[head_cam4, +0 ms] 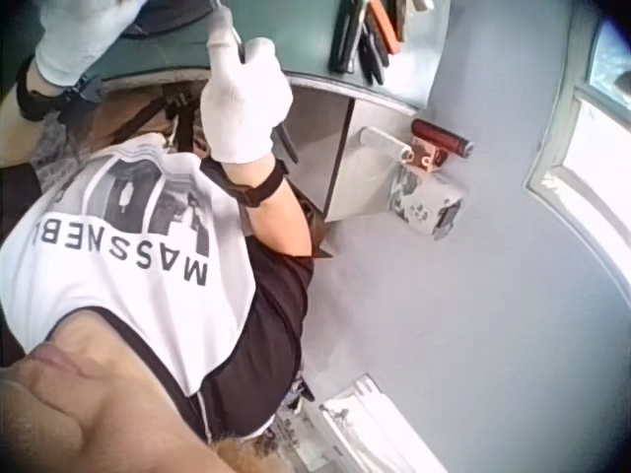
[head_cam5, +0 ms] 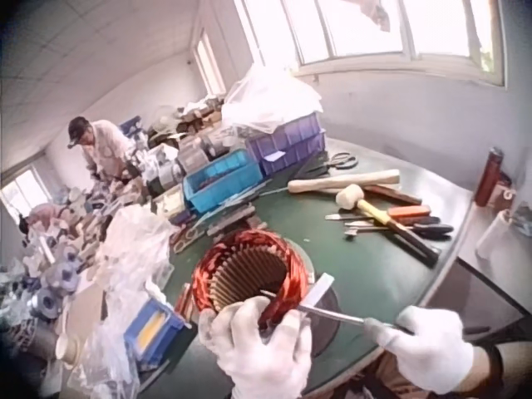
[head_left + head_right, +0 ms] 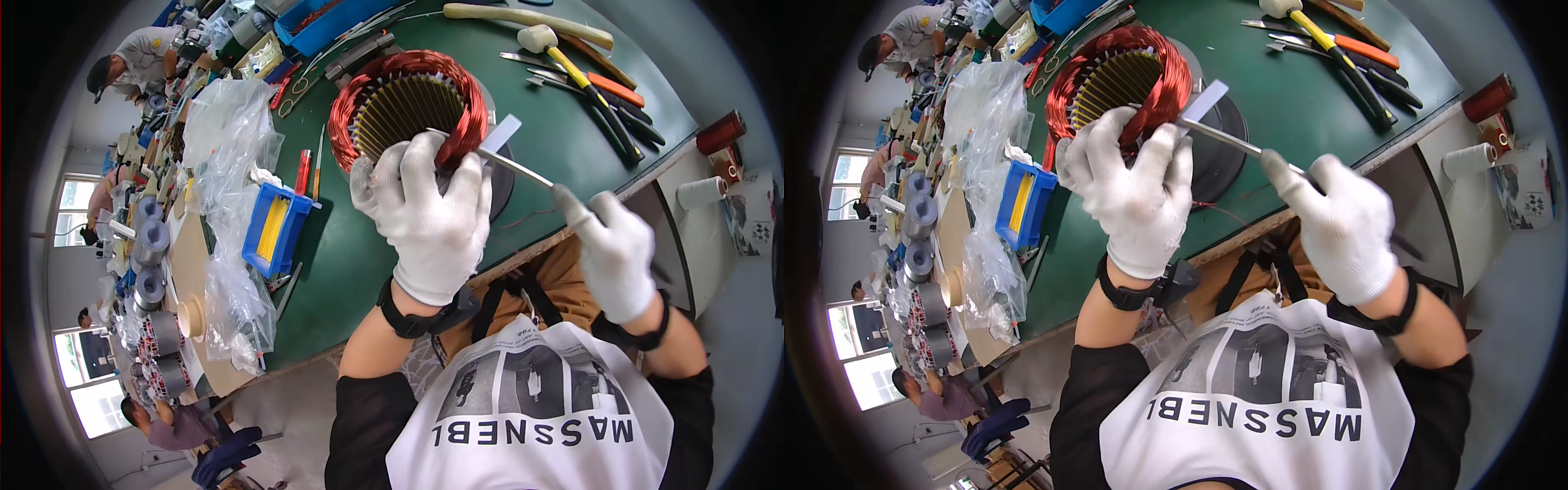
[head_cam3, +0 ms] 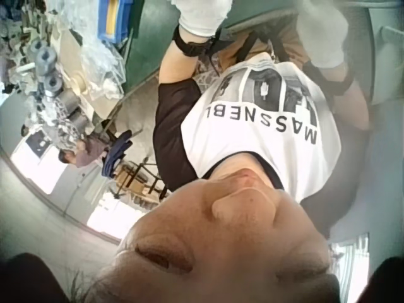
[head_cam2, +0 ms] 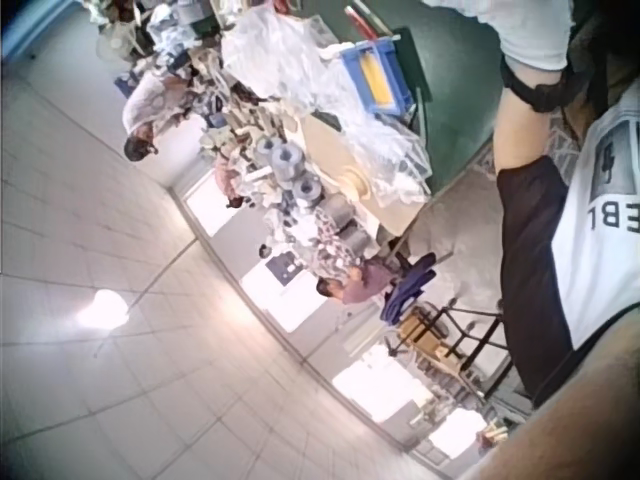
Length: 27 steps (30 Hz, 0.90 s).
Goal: Inserting insulating sheets into the slots of an electric motor stator using a screwdriver.
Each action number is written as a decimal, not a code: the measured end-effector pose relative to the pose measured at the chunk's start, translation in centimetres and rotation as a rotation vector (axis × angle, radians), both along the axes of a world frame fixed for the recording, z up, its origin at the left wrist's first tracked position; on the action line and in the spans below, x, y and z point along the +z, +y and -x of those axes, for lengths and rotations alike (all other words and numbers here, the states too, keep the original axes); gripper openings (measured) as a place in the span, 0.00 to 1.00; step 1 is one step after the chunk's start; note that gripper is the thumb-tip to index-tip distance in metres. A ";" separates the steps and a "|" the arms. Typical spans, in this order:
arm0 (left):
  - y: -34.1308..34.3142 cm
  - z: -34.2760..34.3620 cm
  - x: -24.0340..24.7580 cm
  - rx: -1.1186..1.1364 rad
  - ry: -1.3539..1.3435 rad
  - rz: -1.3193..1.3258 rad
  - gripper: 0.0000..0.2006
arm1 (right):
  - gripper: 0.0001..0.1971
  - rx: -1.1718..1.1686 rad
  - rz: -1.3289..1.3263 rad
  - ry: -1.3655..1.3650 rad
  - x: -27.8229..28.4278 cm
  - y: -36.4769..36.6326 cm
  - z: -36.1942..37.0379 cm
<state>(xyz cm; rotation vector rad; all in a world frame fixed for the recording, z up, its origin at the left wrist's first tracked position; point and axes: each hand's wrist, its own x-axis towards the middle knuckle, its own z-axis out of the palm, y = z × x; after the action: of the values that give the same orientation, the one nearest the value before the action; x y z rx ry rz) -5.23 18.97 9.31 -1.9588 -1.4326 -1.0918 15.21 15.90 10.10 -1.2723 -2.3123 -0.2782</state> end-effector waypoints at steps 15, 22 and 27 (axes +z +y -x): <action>-0.5 1.6 2.0 -0.168 0.127 0.167 0.12 | 0.26 0.026 0.120 0.322 -3.4 -0.3 -0.1; -0.4 1.9 1.7 -0.100 0.157 0.150 0.11 | 0.26 -0.010 0.073 -0.025 2.1 -0.9 -5.1; 0.9 -1.0 1.7 -0.010 0.306 0.088 0.09 | 0.25 0.002 0.087 -0.110 4.3 -0.4 -5.6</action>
<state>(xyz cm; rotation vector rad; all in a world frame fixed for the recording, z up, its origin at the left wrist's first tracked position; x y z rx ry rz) -4.27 19.91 10.97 -2.0889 -1.3238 -0.7044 20.78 15.53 14.37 -1.3277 -2.4423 -0.2555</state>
